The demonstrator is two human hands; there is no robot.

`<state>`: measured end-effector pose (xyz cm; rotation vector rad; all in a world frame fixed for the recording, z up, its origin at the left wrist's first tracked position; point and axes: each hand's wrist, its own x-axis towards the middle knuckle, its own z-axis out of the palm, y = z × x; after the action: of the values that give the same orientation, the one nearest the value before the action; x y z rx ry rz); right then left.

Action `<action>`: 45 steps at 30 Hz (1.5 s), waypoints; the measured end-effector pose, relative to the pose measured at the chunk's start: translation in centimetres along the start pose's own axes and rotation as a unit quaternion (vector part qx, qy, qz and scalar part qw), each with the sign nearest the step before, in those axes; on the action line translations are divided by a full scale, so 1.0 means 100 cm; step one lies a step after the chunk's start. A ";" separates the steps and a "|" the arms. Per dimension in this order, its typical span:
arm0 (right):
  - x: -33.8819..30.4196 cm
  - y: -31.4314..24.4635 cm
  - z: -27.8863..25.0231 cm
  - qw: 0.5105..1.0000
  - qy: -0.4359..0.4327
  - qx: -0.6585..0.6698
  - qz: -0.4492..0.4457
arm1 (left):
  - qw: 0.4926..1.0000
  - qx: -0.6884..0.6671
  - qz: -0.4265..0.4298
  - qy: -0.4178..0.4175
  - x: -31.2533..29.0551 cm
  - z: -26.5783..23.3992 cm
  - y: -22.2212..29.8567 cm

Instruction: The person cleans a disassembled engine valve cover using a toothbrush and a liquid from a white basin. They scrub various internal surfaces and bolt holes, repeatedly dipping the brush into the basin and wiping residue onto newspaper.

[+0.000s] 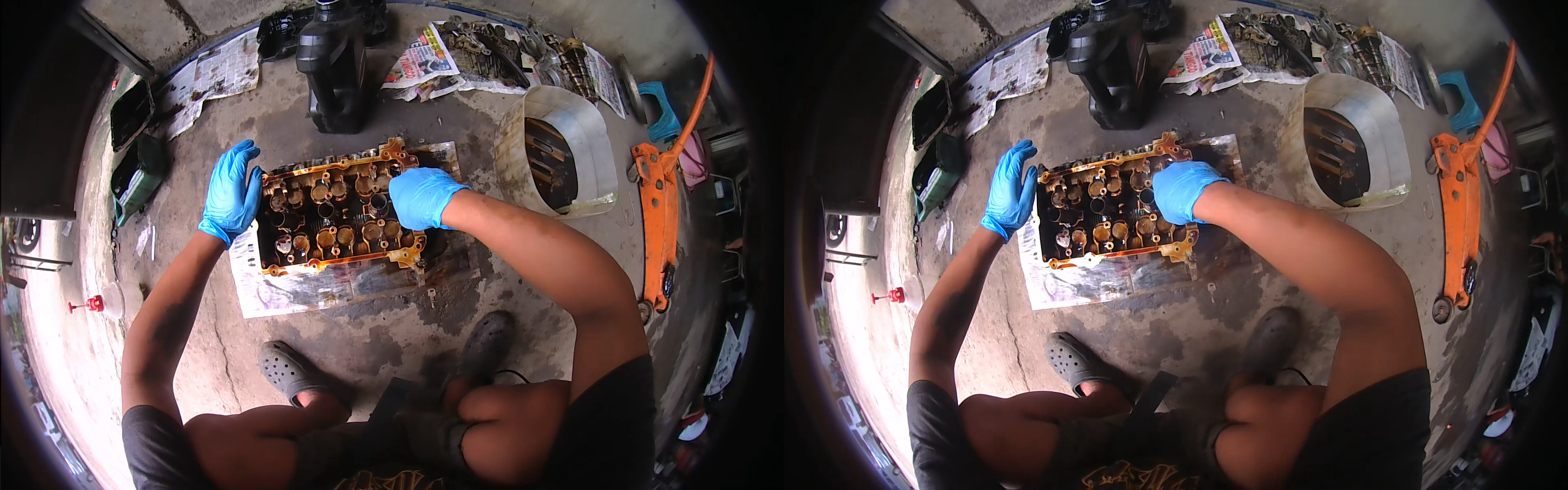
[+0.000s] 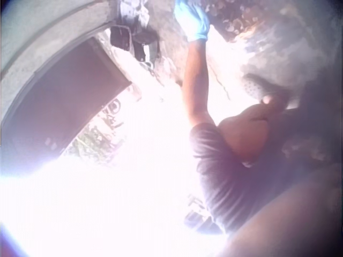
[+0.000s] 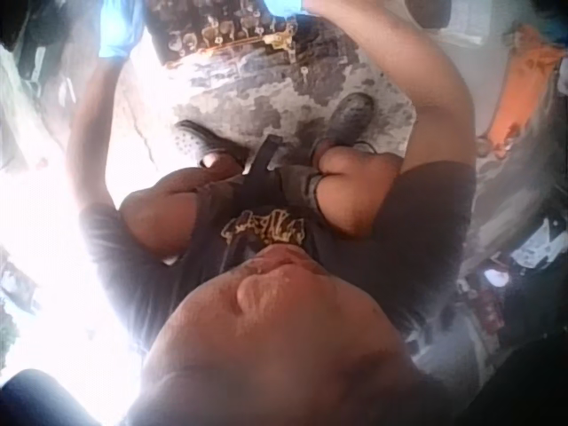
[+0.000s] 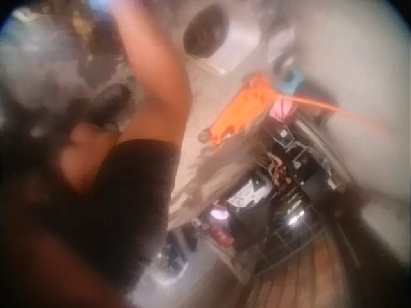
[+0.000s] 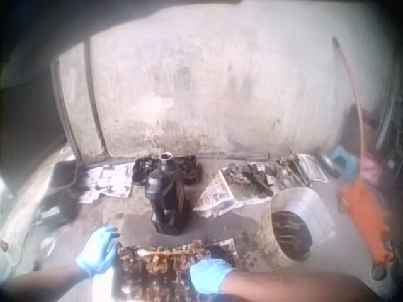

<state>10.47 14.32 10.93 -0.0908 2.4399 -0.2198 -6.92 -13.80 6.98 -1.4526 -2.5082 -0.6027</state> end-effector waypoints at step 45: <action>0.028 0.063 -0.009 0.857 -0.138 0.490 0.085 | 0.999 0.010 0.021 -0.031 0.009 0.013 0.006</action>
<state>7.67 20.29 8.74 0.5050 1.7793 -1.2353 -6.84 -12.24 6.25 -1.5366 -2.5149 -0.5326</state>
